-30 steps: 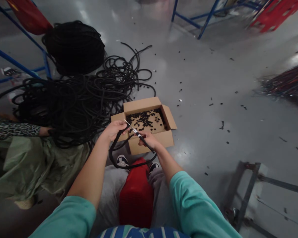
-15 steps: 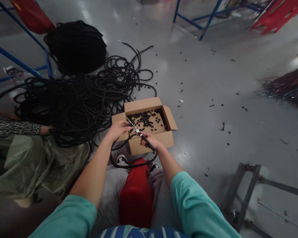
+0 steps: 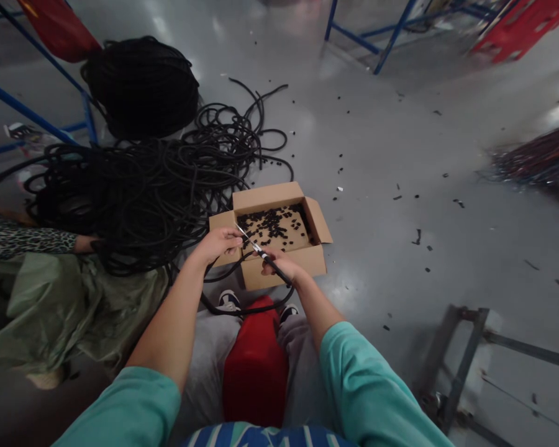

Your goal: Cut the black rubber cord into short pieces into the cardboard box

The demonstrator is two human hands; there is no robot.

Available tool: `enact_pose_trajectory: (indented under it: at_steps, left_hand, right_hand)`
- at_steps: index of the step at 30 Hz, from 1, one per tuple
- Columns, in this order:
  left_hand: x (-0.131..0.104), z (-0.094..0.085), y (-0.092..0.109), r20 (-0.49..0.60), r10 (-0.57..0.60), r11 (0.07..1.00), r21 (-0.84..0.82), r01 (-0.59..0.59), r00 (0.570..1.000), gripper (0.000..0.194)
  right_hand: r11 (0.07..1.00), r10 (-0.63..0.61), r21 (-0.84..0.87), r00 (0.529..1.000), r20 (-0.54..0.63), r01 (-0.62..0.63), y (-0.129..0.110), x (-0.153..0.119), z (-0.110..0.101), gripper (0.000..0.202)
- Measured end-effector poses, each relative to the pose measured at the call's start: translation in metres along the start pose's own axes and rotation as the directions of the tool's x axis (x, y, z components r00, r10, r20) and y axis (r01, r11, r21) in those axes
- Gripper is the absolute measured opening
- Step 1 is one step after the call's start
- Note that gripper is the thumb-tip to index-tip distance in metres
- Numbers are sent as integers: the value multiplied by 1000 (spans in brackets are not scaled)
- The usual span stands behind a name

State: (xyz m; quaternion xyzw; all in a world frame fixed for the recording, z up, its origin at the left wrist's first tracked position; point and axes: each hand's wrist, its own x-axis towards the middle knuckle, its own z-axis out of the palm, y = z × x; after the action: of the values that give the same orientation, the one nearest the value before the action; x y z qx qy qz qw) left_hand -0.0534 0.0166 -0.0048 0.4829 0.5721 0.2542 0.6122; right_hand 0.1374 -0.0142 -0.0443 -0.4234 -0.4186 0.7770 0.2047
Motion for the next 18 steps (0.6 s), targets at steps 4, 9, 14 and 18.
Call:
enact_pose_trajectory:
  at_steps: [4,9,14,18]
  left_hand:
    - [-1,-3,1,-9,4,1000,-25,-5,1000,7]
    - [-2,-7,3,8,35,999,-15,-35,999,10]
    - [1,-7,-2,-28,41,999,11,-40,999,12]
    - [6,-3,-5,-95,85,995,55,-80,992,15]
  right_hand:
    - [999,33,8,999,7,-33,-2,-1,2,52]
    - [999,47,6,998,-37,-47,-5,-3,6,53]
    - [997,59,51,995,-83,-54,-5,-1,12,55]
    - [998,53,35,988,-142,-48,-3,2,12,57]
